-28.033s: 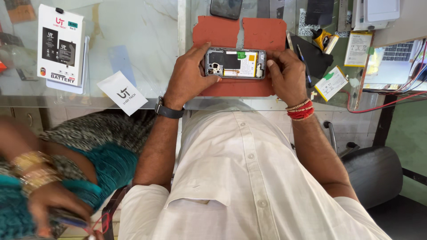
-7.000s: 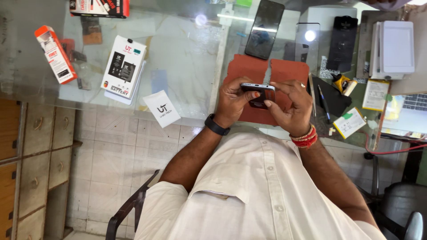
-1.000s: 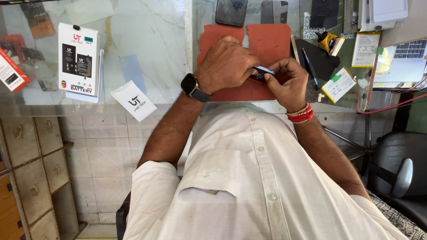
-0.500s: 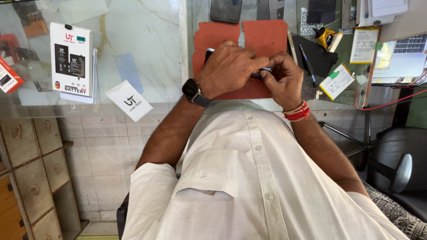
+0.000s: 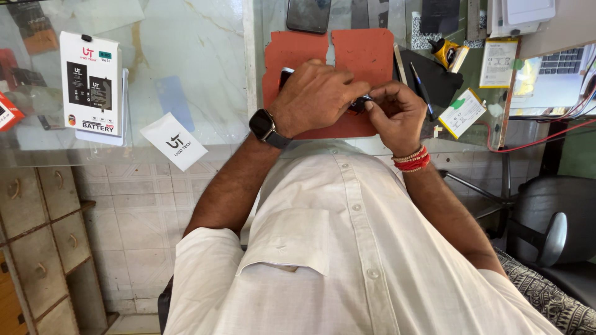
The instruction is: The person uses a heat gun and a prying tool to open a smartphone, then uses a thin wire to separate the screen from the frame. The person handles the phone, battery, and tools throughout the process.
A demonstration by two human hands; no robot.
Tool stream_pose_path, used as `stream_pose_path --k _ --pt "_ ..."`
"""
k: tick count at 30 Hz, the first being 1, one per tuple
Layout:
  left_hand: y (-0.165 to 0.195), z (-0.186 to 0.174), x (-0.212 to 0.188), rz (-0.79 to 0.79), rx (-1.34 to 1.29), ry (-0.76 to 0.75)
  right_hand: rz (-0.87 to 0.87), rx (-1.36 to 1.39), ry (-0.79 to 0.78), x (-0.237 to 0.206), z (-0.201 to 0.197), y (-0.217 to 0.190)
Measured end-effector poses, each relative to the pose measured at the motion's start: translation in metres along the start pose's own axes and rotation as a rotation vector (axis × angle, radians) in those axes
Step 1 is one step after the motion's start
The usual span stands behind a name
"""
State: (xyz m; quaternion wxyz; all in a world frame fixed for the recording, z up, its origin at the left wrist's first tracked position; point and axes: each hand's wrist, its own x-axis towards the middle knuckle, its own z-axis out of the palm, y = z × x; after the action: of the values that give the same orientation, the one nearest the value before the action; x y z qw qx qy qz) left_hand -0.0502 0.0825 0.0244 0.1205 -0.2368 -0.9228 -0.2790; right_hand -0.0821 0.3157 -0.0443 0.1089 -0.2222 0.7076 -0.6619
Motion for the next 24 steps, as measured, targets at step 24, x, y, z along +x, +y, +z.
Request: stream_pose_path --k 24 --pt "0.002 0.014 -0.002 -0.032 -0.055 -0.02 -0.092 -0.018 0.002 -0.001 0.014 -0.001"
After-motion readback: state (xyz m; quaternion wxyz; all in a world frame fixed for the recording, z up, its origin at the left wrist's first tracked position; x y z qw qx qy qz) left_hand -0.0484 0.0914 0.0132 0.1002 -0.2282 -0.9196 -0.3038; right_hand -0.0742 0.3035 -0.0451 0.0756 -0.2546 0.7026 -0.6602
